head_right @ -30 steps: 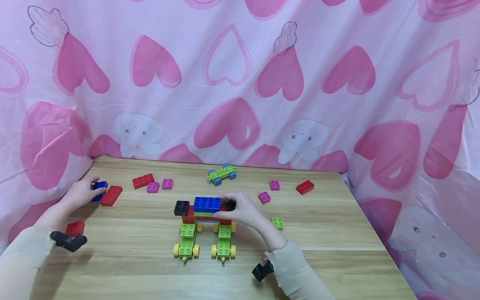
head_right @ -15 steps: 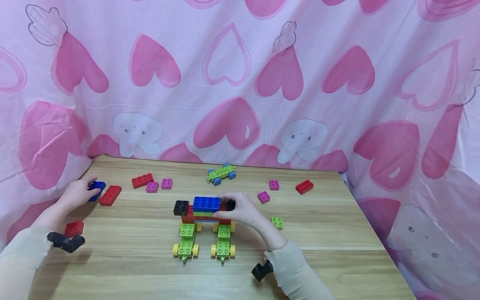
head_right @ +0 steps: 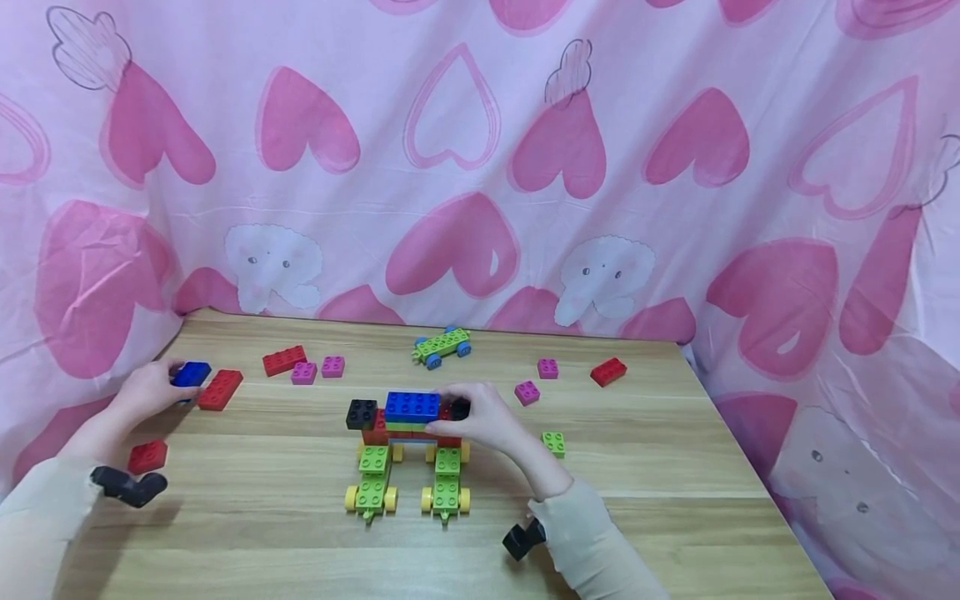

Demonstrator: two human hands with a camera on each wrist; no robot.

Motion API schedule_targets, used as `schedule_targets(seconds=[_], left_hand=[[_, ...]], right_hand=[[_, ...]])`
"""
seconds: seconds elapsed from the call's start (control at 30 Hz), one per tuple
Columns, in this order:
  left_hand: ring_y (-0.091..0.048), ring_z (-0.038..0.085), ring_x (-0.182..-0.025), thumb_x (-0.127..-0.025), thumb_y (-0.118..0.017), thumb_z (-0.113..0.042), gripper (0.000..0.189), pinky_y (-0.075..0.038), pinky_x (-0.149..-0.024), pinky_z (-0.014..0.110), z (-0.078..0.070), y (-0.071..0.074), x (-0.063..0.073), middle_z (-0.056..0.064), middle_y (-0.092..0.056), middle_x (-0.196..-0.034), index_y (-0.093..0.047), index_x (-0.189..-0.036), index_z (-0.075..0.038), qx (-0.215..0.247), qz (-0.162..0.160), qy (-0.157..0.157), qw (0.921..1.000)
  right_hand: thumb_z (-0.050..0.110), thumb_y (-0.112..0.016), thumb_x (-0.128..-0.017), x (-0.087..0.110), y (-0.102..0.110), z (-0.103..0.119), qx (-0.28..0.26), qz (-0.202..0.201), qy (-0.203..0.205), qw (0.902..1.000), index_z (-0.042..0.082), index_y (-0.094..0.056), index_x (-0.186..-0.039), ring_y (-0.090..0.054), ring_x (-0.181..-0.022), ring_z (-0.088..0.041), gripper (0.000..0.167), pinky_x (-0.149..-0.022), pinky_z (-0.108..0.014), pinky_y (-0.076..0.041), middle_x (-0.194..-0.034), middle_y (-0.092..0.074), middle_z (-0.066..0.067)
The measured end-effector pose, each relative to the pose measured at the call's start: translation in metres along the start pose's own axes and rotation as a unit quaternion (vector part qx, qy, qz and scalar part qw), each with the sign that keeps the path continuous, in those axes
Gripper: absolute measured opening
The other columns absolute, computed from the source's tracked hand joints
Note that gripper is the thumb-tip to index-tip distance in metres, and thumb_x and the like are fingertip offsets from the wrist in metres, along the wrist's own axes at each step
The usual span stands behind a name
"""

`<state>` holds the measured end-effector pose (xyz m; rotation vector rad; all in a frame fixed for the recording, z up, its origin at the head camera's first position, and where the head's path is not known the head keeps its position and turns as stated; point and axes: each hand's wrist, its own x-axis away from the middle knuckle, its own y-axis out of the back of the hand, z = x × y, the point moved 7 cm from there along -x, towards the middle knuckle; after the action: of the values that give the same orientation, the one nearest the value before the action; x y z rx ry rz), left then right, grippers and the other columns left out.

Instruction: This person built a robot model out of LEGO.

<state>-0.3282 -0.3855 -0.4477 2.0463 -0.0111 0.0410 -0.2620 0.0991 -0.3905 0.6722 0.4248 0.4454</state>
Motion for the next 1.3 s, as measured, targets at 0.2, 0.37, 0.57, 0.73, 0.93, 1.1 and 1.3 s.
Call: schedule_targets(seconds=[0.2,0.37,0.57,0.73,0.93,1.1,1.3], left_hand=[[-0.055,0.054,-0.094,-0.086,-0.068,-0.022,0.066,-0.048,-0.086,0.064,0.003,0.000,0.001,0.045,-0.052,-0.108,-0.040,-0.121,0.027,-0.010,-0.004,0.012,0.9999],[-0.056,0.053,-0.092,-0.087,-0.067,-0.020,0.061,-0.048,-0.083,0.063,0.004,0.000,0.002,0.044,-0.053,-0.105,-0.043,-0.117,0.027,-0.009,-0.017,0.011,0.9998],[-0.052,0.056,-0.097,-0.089,-0.065,-0.018,0.060,-0.046,-0.087,0.068,-0.002,0.007,0.004,0.045,-0.049,-0.112,-0.040,-0.124,0.024,0.016,-0.044,0.011,0.9988],[-0.049,0.056,-0.101,-0.091,-0.064,-0.019,0.059,-0.044,-0.088,0.069,-0.022,0.019,0.005,0.044,-0.047,-0.118,-0.041,-0.132,0.018,0.030,-0.077,-0.011,0.9965],[-0.049,0.054,-0.101,-0.090,-0.066,-0.019,0.057,-0.044,-0.086,0.066,-0.065,0.030,0.005,0.042,-0.049,-0.121,-0.047,-0.131,0.015,0.017,-0.110,-0.056,0.9922],[-0.049,0.055,-0.111,-0.091,-0.066,-0.018,0.054,-0.042,-0.094,0.068,-0.099,0.030,0.003,0.040,-0.050,-0.127,-0.049,-0.134,0.011,0.030,-0.111,-0.082,0.9900],[-0.053,0.053,-0.110,-0.092,-0.066,-0.017,0.053,-0.046,-0.092,0.066,-0.141,0.027,0.010,0.037,-0.052,-0.129,-0.049,-0.136,0.008,0.052,-0.112,-0.107,0.9865]], right_hand=[[0.024,-0.080,-0.081,0.000,0.000,0.001,0.001,0.000,-0.003,1.0000,0.006,-0.071,-0.113,-0.067,-0.098,-0.016,0.038,-0.090,-0.032,-0.054,-0.104,-0.074,-0.005],[0.025,-0.080,-0.081,0.000,0.001,0.001,-0.005,0.002,-0.009,0.9999,0.007,-0.071,-0.114,-0.066,-0.099,-0.017,0.039,-0.090,-0.030,-0.053,-0.105,-0.074,-0.005],[0.024,-0.080,-0.081,0.000,0.000,-0.001,-0.008,0.001,-0.012,0.9999,0.008,-0.071,-0.113,-0.066,-0.097,-0.015,0.037,-0.088,-0.028,-0.053,-0.105,-0.074,-0.004],[0.025,-0.080,-0.082,0.001,0.001,0.001,-0.010,-0.001,-0.014,0.9999,0.007,-0.071,-0.114,-0.066,-0.098,-0.017,0.037,-0.089,-0.030,-0.052,-0.105,-0.073,-0.006],[0.023,-0.081,-0.080,0.002,0.001,0.002,-0.017,-0.007,-0.018,0.9997,0.007,-0.071,-0.113,-0.066,-0.098,-0.019,0.038,-0.089,-0.030,-0.052,-0.105,-0.073,-0.006],[0.023,-0.082,-0.079,0.002,0.001,-0.001,-0.024,-0.009,-0.025,0.9993,0.007,-0.071,-0.114,-0.066,-0.101,-0.018,0.040,-0.092,-0.032,-0.052,-0.106,-0.073,-0.004],[0.023,-0.082,-0.079,0.002,0.000,-0.003,-0.031,-0.010,-0.027,0.9991,0.008,-0.070,-0.115,-0.066,-0.102,-0.018,0.040,-0.093,-0.032,-0.051,-0.107,-0.073,-0.004]])
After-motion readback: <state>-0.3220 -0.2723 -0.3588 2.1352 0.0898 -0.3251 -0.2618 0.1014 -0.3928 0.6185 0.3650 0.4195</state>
